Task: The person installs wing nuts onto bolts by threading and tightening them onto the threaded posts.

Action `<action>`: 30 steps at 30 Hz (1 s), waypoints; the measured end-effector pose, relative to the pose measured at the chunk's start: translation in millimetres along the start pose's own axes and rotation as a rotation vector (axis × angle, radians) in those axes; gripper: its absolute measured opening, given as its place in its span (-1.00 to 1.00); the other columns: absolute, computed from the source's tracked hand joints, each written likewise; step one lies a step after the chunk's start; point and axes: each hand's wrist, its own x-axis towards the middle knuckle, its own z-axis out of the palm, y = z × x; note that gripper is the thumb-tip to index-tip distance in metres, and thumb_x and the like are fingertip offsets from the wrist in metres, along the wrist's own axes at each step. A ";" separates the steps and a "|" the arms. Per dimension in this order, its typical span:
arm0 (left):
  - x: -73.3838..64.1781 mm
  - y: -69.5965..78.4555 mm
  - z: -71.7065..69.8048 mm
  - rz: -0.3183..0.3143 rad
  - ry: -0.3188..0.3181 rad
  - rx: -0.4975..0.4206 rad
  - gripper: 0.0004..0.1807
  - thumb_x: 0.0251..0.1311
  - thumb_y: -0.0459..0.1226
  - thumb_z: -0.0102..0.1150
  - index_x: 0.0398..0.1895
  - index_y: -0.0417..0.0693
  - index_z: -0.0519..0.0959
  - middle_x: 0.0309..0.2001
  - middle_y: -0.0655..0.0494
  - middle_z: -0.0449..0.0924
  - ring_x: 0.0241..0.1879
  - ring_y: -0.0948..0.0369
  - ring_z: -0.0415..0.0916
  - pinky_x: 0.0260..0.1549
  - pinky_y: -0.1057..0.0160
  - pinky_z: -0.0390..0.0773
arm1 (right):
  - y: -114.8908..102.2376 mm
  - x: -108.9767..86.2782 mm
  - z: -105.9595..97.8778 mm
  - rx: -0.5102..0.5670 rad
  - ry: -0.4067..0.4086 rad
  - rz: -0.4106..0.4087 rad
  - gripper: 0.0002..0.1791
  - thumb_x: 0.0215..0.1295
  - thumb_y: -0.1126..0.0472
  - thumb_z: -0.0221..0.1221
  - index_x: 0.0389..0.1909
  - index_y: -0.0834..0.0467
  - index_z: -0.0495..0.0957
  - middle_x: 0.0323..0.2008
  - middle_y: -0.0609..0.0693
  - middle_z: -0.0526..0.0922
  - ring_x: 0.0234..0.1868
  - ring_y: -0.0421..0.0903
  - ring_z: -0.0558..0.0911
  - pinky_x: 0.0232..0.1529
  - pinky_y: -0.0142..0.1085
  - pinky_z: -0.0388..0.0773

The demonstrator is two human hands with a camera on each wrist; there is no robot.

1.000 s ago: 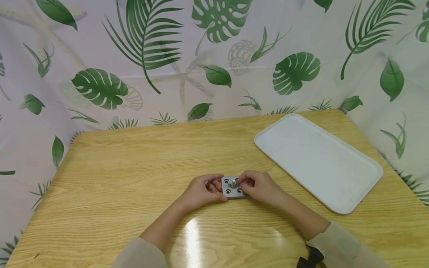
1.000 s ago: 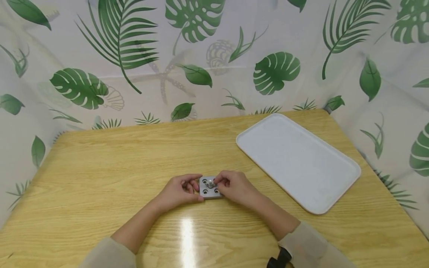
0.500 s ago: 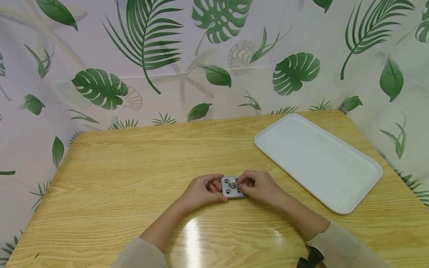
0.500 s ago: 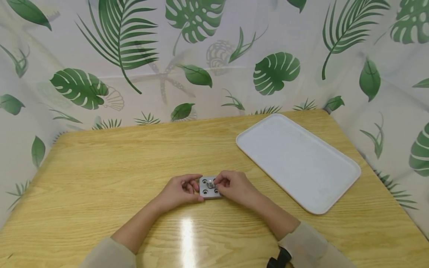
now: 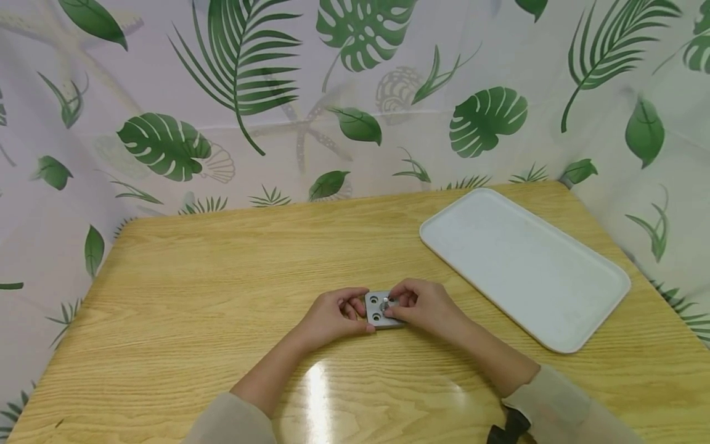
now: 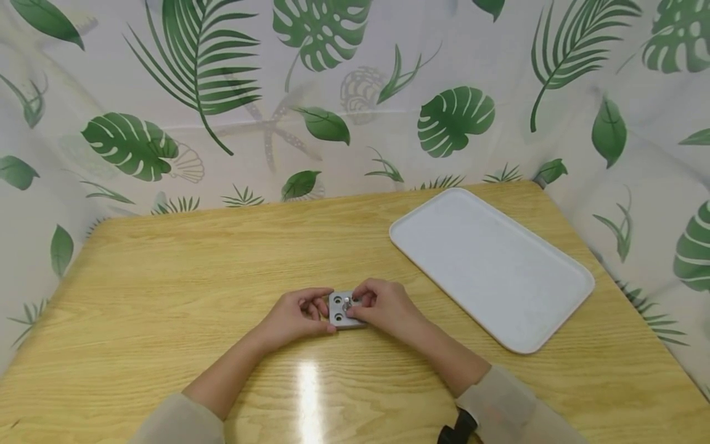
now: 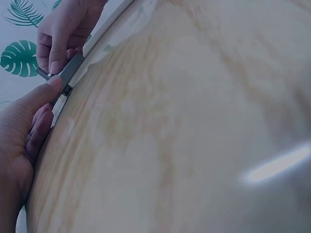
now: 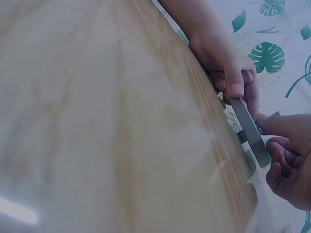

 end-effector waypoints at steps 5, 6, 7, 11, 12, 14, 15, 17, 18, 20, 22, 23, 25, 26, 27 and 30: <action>0.2 0.0 0.2 -0.002 0.000 0.000 -0.24 -0.14 -0.16 0.51 0.21 -0.10 0.45 -0.28 0.14 0.56 -0.38 0.26 0.47 -0.39 0.40 0.48 | -1.4 2.0 1.8 0.000 0.003 0.000 -0.68 0.01 0.15 0.41 -0.24 0.23 0.62 -0.54 -0.08 0.53 -0.55 -0.19 0.42 -0.54 -0.41 0.38; 0.4 0.1 0.0 -0.002 0.001 0.002 -0.24 -0.14 -0.16 0.51 0.21 -0.10 0.45 -0.28 0.14 0.56 -0.38 0.26 0.47 -0.38 0.40 0.48 | -1.7 2.2 2.0 0.000 0.005 -0.001 -0.68 0.01 0.15 0.41 -0.25 0.23 0.62 -0.54 -0.08 0.53 -0.56 -0.20 0.42 -0.55 -0.42 0.37; 0.5 0.1 -0.1 -0.002 0.000 0.003 -0.24 -0.14 -0.15 0.51 0.22 -0.10 0.45 -0.28 0.14 0.56 -0.38 0.26 0.47 -0.38 0.40 0.48 | -1.8 2.4 2.0 0.000 0.003 -0.006 -0.68 0.02 0.15 0.41 -0.25 0.24 0.62 -0.55 -0.08 0.53 -0.56 -0.20 0.42 -0.55 -0.42 0.37; 0.7 -0.3 -0.3 -0.004 -0.001 0.004 -0.25 -0.13 -0.15 0.50 0.21 -0.09 0.45 -0.28 0.13 0.56 -0.37 0.25 0.47 -0.38 0.39 0.47 | -2.3 2.6 2.1 -0.001 0.002 -0.023 -0.70 0.02 0.16 0.40 -0.28 0.24 0.62 -0.56 -0.07 0.52 -0.56 -0.21 0.41 -0.55 -0.42 0.37; 0.6 -0.1 -0.3 -0.005 -0.002 0.001 -0.25 -0.13 -0.15 0.50 0.22 -0.08 0.45 -0.27 0.12 0.56 -0.37 0.25 0.47 -0.38 0.39 0.47 | -2.2 2.7 2.1 -0.002 0.002 -0.025 -0.71 0.02 0.17 0.41 -0.29 0.24 0.62 -0.56 -0.07 0.52 -0.57 -0.21 0.41 -0.56 -0.42 0.36; 0.1 0.6 -0.3 -0.009 -0.003 -0.005 -0.25 -0.13 -0.15 0.50 0.22 -0.07 0.45 -0.27 0.11 0.56 -0.37 0.24 0.46 -0.38 0.39 0.47 | -2.1 2.8 1.9 -0.005 0.004 -0.026 -0.72 0.01 0.17 0.41 -0.30 0.24 0.62 -0.56 -0.07 0.52 -0.57 -0.21 0.41 -0.55 -0.42 0.36; -0.1 1.1 -0.3 -0.011 -0.004 -0.007 -0.25 -0.13 -0.15 0.50 0.22 -0.06 0.45 -0.27 0.11 0.56 -0.37 0.24 0.46 -0.38 0.39 0.47 | -2.1 2.6 1.6 -0.007 0.003 -0.028 -0.72 0.02 0.17 0.41 -0.30 0.23 0.62 -0.56 -0.07 0.51 -0.57 -0.21 0.41 -0.55 -0.42 0.36; -0.7 2.3 -0.2 -0.013 -0.004 -0.013 -0.26 -0.13 -0.16 0.50 0.22 -0.05 0.45 -0.27 0.10 0.56 -0.37 0.24 0.46 -0.38 0.39 0.47 | -1.6 2.6 1.3 -0.010 0.001 -0.030 -0.73 0.02 0.17 0.41 -0.30 0.23 0.62 -0.56 -0.07 0.51 -0.57 -0.21 0.41 -0.55 -0.42 0.36; -0.8 2.7 -0.2 -0.015 -0.004 -0.015 -0.26 -0.13 -0.16 0.50 0.22 -0.05 0.45 -0.27 0.10 0.56 -0.37 0.25 0.46 -0.38 0.39 0.47 | -1.6 2.4 1.1 -0.010 0.000 -0.030 -0.73 0.02 0.17 0.41 -0.30 0.23 0.62 -0.56 -0.07 0.51 -0.57 -0.21 0.41 -0.56 -0.42 0.37; -1.0 2.9 0.1 -0.017 -0.003 -0.016 -0.26 -0.13 -0.17 0.50 0.21 -0.05 0.46 -0.27 0.10 0.56 -0.37 0.25 0.46 -0.39 0.39 0.47 | -1.2 2.1 0.9 -0.012 -0.003 -0.037 -0.73 0.02 0.17 0.41 -0.30 0.24 0.62 -0.56 -0.07 0.51 -0.56 -0.21 0.41 -0.55 -0.42 0.37; -0.7 2.2 0.2 -0.017 -0.003 -0.017 -0.26 -0.13 -0.17 0.51 0.21 -0.06 0.46 -0.27 0.10 0.56 -0.38 0.25 0.46 -0.39 0.40 0.47 | -0.4 2.0 1.3 -0.014 -0.006 -0.042 -0.73 0.02 0.17 0.40 -0.31 0.24 0.63 -0.56 -0.07 0.51 -0.56 -0.21 0.41 -0.55 -0.42 0.37; -0.7 1.8 0.3 -0.018 -0.003 -0.017 -0.26 -0.13 -0.17 0.51 0.20 -0.06 0.46 -0.27 0.11 0.56 -0.38 0.25 0.46 -0.39 0.40 0.47 | -0.4 2.0 1.6 -0.014 -0.004 -0.041 -0.73 0.02 0.17 0.41 -0.32 0.23 0.63 -0.56 -0.07 0.51 -0.56 -0.21 0.41 -0.55 -0.42 0.37; -0.2 0.7 0.5 -0.018 -0.003 -0.018 -0.26 -0.14 -0.17 0.51 0.20 -0.07 0.47 -0.28 0.11 0.56 -0.38 0.25 0.46 -0.39 0.40 0.47 | 0.8 2.4 2.3 -0.022 0.002 -0.051 -0.75 0.03 0.16 0.40 -0.33 0.23 0.63 -0.57 -0.08 0.51 -0.56 -0.21 0.40 -0.55 -0.42 0.36; -0.2 0.7 0.6 -0.017 -0.003 -0.019 -0.27 -0.14 -0.17 0.51 0.20 -0.07 0.47 -0.28 0.11 0.56 -0.38 0.25 0.46 -0.40 0.40 0.47 | 1.0 2.5 2.6 -0.026 0.005 -0.056 -0.75 0.03 0.16 0.40 -0.34 0.22 0.63 -0.57 -0.08 0.50 -0.56 -0.21 0.40 -0.55 -0.42 0.36; 0.1 0.3 0.6 -0.018 -0.002 -0.019 -0.27 -0.14 -0.17 0.51 0.19 -0.07 0.47 -0.28 0.10 0.56 -0.38 0.26 0.46 -0.40 0.40 0.47 | 1.2 2.7 3.0 -0.030 0.010 -0.058 -0.76 0.03 0.16 0.40 -0.36 0.22 0.62 -0.57 -0.08 0.50 -0.56 -0.21 0.40 -0.55 -0.43 0.36; 0.2 0.4 0.8 -0.025 -0.003 -0.018 -0.28 -0.12 -0.20 0.50 0.20 -0.09 0.46 -0.28 0.10 0.55 -0.39 0.26 0.45 -0.40 0.41 0.46 | 1.2 3.1 3.9 -0.043 0.022 -0.073 -0.79 0.04 0.16 0.40 -0.40 0.20 0.61 -0.59 -0.09 0.48 -0.56 -0.21 0.39 -0.55 -0.43 0.34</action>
